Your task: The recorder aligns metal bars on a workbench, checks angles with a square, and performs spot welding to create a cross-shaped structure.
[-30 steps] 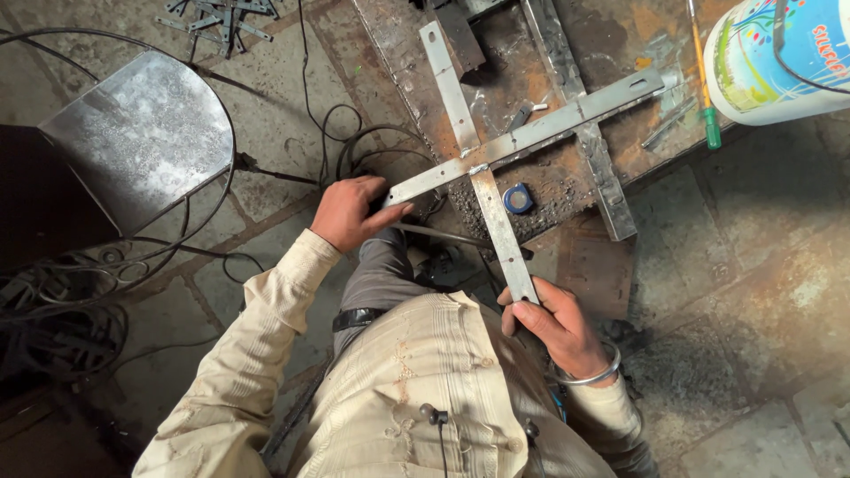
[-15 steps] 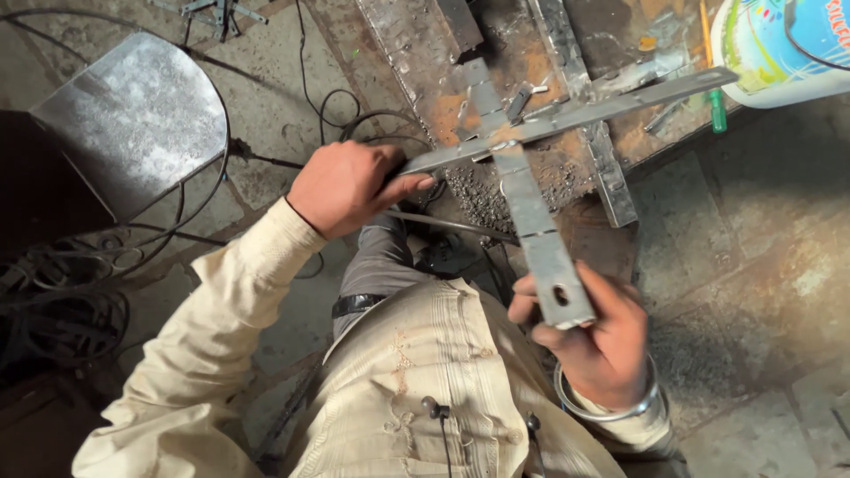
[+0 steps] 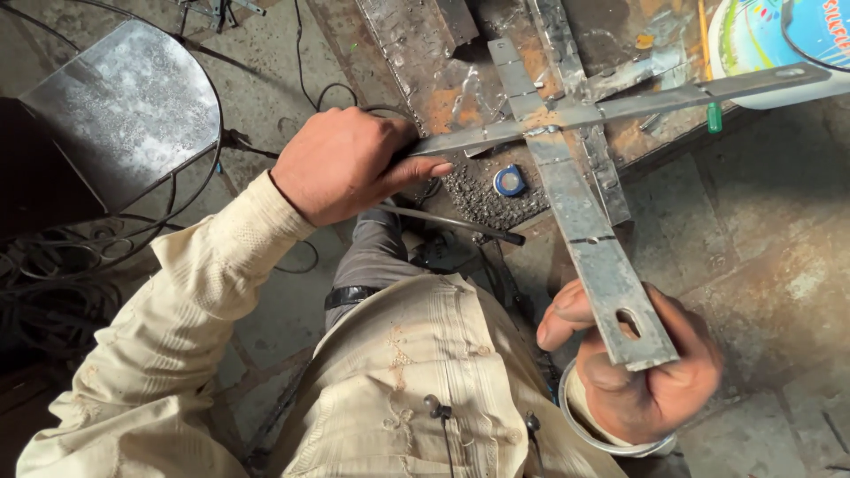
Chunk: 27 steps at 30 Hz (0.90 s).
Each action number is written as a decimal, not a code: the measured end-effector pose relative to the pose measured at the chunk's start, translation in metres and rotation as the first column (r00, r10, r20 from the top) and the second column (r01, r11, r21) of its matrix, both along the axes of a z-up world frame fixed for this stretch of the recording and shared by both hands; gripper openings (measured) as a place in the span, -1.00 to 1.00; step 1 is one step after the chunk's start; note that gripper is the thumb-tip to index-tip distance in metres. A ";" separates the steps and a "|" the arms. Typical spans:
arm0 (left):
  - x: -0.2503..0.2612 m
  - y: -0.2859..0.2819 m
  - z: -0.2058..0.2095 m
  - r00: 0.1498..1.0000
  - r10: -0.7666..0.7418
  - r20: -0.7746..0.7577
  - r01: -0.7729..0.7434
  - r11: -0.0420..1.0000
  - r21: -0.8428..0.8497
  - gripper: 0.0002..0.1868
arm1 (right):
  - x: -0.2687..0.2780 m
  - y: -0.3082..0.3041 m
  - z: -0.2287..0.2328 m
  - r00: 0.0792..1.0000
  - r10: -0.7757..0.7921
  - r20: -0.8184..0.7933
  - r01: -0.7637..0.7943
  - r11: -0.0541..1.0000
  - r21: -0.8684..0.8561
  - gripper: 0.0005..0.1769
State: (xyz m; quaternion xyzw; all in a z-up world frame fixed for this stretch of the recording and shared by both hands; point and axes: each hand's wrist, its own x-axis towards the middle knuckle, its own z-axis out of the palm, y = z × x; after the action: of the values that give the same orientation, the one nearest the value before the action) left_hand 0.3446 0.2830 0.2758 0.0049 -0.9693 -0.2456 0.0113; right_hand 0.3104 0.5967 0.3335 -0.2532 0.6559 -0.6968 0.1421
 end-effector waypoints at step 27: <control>0.015 0.011 -0.040 0.972 0.235 0.020 -0.236 0.966 0.104 -0.34 | -0.036 0.028 -0.083 0.945 0.179 0.275 -0.121 0.969 -0.216 -0.36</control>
State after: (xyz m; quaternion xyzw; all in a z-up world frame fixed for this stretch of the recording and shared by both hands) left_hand 0.3599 0.2936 0.2359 0.1216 -0.9475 -0.2934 0.0363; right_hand 0.2744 0.6252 0.2507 -0.2097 0.5345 -0.7748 0.2647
